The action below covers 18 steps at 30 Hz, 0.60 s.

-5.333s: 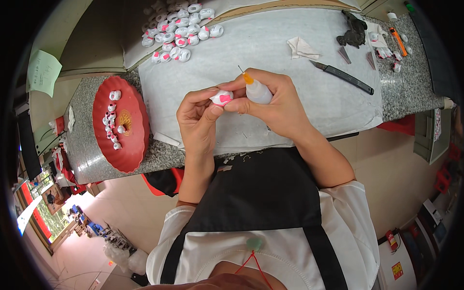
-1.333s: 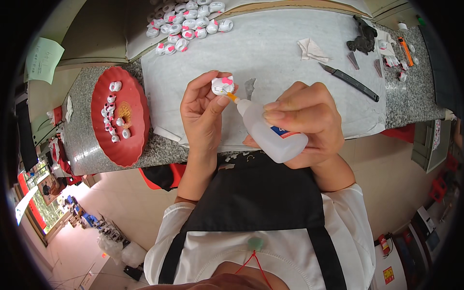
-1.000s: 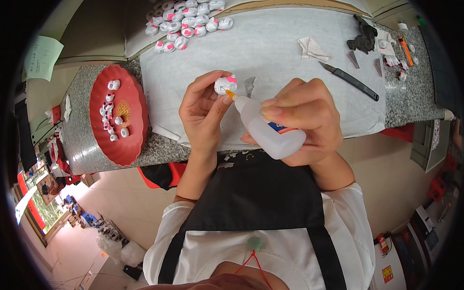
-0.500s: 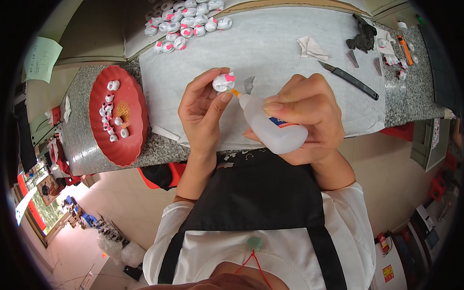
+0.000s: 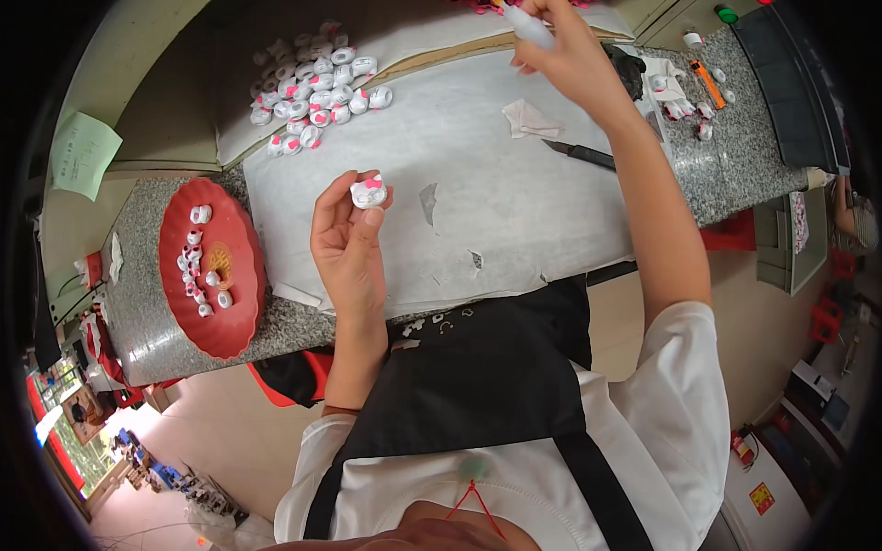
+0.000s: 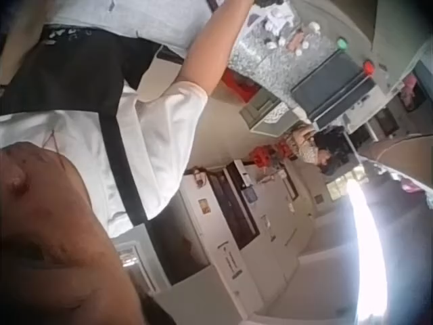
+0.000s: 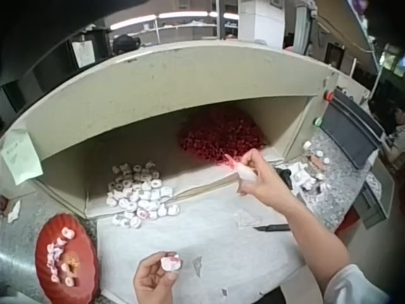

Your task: Gluing small pink bow accessories onto white toy cat heads at a factory workbench.

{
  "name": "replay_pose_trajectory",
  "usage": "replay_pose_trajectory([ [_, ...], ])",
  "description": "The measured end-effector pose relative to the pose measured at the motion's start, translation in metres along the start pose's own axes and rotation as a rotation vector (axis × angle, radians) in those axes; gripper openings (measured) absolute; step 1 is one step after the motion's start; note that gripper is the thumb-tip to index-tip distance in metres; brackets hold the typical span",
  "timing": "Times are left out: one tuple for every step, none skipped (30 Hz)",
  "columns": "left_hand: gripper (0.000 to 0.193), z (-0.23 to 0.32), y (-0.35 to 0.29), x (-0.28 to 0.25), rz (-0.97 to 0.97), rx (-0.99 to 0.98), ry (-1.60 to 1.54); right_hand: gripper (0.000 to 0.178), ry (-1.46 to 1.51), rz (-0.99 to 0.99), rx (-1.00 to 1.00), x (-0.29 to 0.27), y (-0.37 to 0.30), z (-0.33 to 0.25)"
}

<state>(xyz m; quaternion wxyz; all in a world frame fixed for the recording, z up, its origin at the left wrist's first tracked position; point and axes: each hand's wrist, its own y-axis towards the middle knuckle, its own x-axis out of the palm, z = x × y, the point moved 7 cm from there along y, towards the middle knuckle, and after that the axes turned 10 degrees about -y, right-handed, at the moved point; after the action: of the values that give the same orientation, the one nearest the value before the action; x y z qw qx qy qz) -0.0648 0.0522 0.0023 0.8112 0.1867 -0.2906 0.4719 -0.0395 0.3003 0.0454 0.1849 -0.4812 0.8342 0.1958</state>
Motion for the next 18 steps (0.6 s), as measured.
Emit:
replay_pose_trajectory([
  [0.035,-0.001,0.0,0.001,-0.009,-0.006,-0.001,0.018,-0.189,0.085,-0.002,-0.005,0.015,-0.002],
  [0.035,-0.001,0.0,0.001,-0.014,0.003,0.0,0.019,-0.377,0.172,-0.004,-0.008,0.029,-0.007],
  [0.035,-0.002,0.0,-0.001,-0.006,-0.008,0.006,0.019,-0.375,0.178,-0.013,-0.007,0.039,-0.001],
  [0.035,-0.002,0.0,-0.001,0.002,-0.018,0.014,0.02,-0.646,0.222,-0.107,-0.003,0.046,0.001],
  [0.035,-0.001,-0.001,-0.002,0.001,-0.004,0.018,0.02,-0.915,0.263,-0.204,0.004,0.05,-0.003],
  [0.035,-0.001,-0.001,-0.003,0.008,-0.005,0.008,0.02,-0.911,0.269,-0.215,0.005,0.053,-0.003],
  [0.035,-0.003,-0.002,-0.005,0.024,-0.011,0.001,0.021,-0.967,0.198,-0.136,0.01,0.057,0.007],
  [0.035,-0.003,-0.002,-0.006,0.029,-0.007,0.003,0.022,-1.024,0.127,-0.053,0.013,0.06,0.016],
  [0.035,-0.005,0.0,-0.005,0.016,-0.017,0.0,0.023,-1.004,0.082,-0.002,0.013,0.062,0.021],
  [0.034,-0.004,-0.001,-0.004,0.003,-0.024,-0.005,0.023,-1.005,0.08,-0.009,0.013,0.061,0.02],
  [0.034,-0.003,-0.002,-0.004,0.005,-0.022,-0.007,0.023,-0.96,0.175,-0.126,0.009,0.056,0.011],
  [0.034,-0.003,-0.003,-0.004,-0.005,-0.022,-0.012,0.023,-0.912,0.268,-0.24,0.005,0.049,0.002],
  [0.034,-0.002,-0.003,-0.004,-0.008,-0.018,-0.016,0.023,-0.911,0.262,-0.245,0.005,0.044,0.0],
  [0.034,-0.001,-0.004,-0.005,-0.001,-0.017,-0.017,0.017,-0.729,0.148,-0.157,0.006,0.041,0.005],
  [0.034,-0.001,-0.003,-0.005,-0.006,-0.022,-0.023,0.012,-0.545,0.035,-0.066,0.01,0.034,0.009],
  [0.034,0.0,-0.004,-0.005,-0.006,-0.026,-0.029,0.011,-0.273,-0.027,-0.041,0.018,0.022,0.002],
  [0.034,0.001,-0.004,-0.006,0.002,-0.027,-0.029,0.009,-0.003,-0.084,-0.012,0.025,0.006,-0.008],
  [0.034,0.001,-0.004,-0.005,-0.006,-0.031,-0.035,0.009,0.002,-0.093,-0.008,0.029,-0.008,-0.017],
])
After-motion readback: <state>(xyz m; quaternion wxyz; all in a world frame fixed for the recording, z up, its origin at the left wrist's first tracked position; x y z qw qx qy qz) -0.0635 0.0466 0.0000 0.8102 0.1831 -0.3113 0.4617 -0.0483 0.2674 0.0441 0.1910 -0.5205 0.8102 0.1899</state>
